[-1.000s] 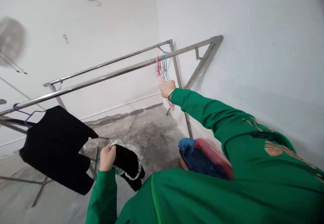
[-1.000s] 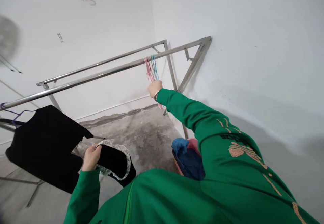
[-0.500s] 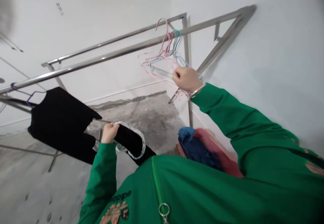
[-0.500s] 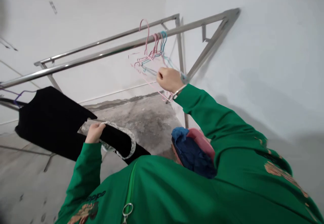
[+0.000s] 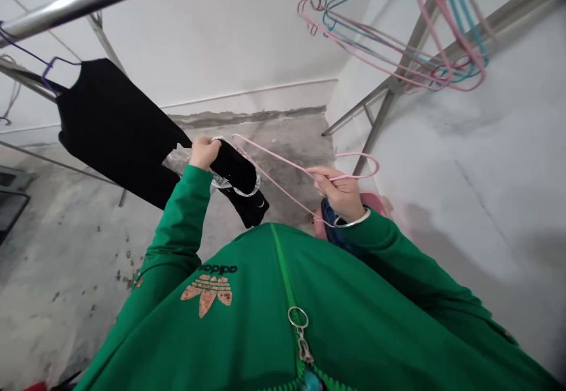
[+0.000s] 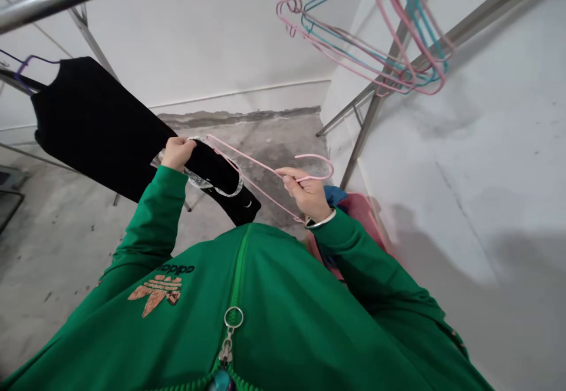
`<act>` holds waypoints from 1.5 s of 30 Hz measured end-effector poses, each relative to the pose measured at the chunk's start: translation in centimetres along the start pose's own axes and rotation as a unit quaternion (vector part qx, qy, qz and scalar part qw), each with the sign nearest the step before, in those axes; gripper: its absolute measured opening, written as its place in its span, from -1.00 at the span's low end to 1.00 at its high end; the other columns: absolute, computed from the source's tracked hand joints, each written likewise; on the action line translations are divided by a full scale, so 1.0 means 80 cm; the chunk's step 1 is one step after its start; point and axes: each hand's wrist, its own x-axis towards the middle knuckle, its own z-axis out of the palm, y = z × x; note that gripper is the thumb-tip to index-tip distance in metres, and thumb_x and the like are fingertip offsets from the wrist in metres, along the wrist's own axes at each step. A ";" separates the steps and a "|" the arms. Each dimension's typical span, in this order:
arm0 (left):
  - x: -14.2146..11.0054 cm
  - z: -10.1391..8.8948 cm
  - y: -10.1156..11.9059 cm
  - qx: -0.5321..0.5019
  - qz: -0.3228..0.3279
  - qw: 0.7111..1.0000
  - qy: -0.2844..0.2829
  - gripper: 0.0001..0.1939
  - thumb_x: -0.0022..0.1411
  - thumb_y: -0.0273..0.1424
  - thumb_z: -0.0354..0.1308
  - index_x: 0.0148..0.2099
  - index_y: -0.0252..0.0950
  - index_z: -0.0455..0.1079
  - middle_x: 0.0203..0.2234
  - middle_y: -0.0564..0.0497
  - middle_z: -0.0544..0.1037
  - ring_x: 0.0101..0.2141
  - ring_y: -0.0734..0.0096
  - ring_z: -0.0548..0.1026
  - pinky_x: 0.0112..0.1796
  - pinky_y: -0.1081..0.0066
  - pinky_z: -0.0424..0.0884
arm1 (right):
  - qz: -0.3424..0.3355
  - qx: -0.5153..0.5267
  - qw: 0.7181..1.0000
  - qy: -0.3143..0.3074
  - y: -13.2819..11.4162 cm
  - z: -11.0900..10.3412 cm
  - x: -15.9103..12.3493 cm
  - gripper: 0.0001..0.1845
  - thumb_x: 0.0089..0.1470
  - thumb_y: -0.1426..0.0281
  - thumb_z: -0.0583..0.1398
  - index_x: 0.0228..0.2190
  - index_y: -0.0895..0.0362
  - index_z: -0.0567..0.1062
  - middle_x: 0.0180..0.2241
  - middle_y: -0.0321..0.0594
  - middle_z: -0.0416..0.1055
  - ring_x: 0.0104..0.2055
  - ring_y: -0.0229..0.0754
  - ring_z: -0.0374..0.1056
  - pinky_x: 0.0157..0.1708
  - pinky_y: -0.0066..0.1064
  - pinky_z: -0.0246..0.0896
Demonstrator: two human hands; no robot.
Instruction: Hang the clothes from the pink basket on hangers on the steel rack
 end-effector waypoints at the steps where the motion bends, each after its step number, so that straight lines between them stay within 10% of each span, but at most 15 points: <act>1: 0.001 0.001 0.000 0.032 -0.001 0.999 0.006 -0.70 0.06 -0.53 0.06 -0.67 -0.25 0.13 -0.79 0.18 0.01 -0.64 0.55 0.14 -0.46 0.38 0.29 | 0.004 -0.009 1.000 -0.007 -0.005 -0.003 -0.004 -0.63 0.12 0.12 0.20 -0.19 0.16 0.51 -0.69 -0.43 0.08 -0.66 -0.42 -0.04 -0.67 -0.53 -0.18; 8: -0.024 0.014 0.021 0.221 0.028 0.975 -0.021 -0.81 0.16 -0.46 0.07 -0.19 -0.30 0.47 -0.48 -0.03 0.50 -0.30 0.20 0.48 -0.21 0.31 0.33 | -0.059 -0.185 0.980 -0.049 -0.001 0.026 0.006 -0.73 0.15 0.26 0.13 -0.31 0.14 0.57 -0.30 -0.16 0.53 -0.26 -0.20 0.42 -0.23 -0.36 0.33; 16: -0.088 0.037 0.058 0.386 0.280 0.864 -0.160 -0.72 0.29 -0.49 -0.09 -0.10 -0.31 0.43 -0.25 -0.19 0.49 -0.20 0.14 0.48 -0.21 0.27 0.34 | -0.097 -0.196 0.973 -0.068 0.018 0.076 0.083 -0.59 0.19 0.14 0.04 -0.42 0.18 0.50 -0.34 -0.14 0.50 -0.27 -0.17 0.41 -0.15 -0.30 0.32; 22: -0.075 0.007 0.047 0.332 0.328 0.876 -0.119 -0.75 0.36 -0.31 -0.08 -0.18 -0.30 0.39 -0.20 -0.17 0.40 -0.11 0.14 0.41 -0.16 0.26 0.31 | -0.154 -0.231 0.958 -0.077 -0.014 0.059 0.105 -0.62 0.21 0.13 0.07 -0.35 0.18 0.48 -0.39 -0.19 0.42 -0.30 -0.21 0.35 -0.19 -0.30 0.31; 28: -0.079 -0.005 0.042 0.325 0.255 0.907 -0.086 -0.75 0.38 -0.28 -0.11 -0.20 -0.30 0.32 -0.28 -0.12 0.43 -0.22 0.23 0.46 -0.26 0.39 0.30 | -0.330 -0.320 0.885 0.079 -0.033 0.066 0.086 -0.64 0.26 0.21 0.01 -0.13 0.21 0.41 -0.19 -0.08 0.35 -0.02 -0.11 0.30 0.03 -0.17 0.18; 33: -0.080 -0.024 0.048 0.290 0.282 0.914 -0.031 -0.75 0.36 -0.27 -0.09 -0.23 -0.31 0.33 -0.33 -0.11 0.44 -0.23 0.24 0.46 -0.22 0.37 0.30 | -0.205 -0.508 0.788 -0.280 0.041 0.094 0.043 -0.61 0.25 0.28 -0.01 -0.04 0.22 0.43 -0.16 0.00 0.47 -0.13 -0.06 0.35 -0.18 -0.27 0.20; 37: -0.082 -0.050 0.045 0.261 0.285 0.922 0.012 -0.74 0.33 -0.24 -0.05 -0.27 -0.30 0.35 -0.39 -0.07 0.44 -0.27 0.28 0.45 -0.21 0.38 0.31 | -0.040 -0.606 0.726 -0.322 0.098 0.067 0.041 -0.48 0.22 0.12 0.04 0.01 0.24 0.42 -0.10 0.08 0.47 -0.09 0.04 0.34 -0.20 -0.28 0.12; 45: -0.099 -0.068 -0.002 0.148 0.204 0.967 -0.030 -0.66 0.24 -0.16 0.04 -0.23 -0.31 0.49 -0.46 0.01 0.52 -0.43 0.43 0.43 -0.30 0.49 0.34 | -0.046 -0.502 0.852 -0.140 0.085 -0.027 0.080 -0.84 0.08 0.38 0.16 -0.35 0.20 0.51 -0.26 -0.02 0.49 -0.16 -0.06 0.32 -0.08 -0.28 0.16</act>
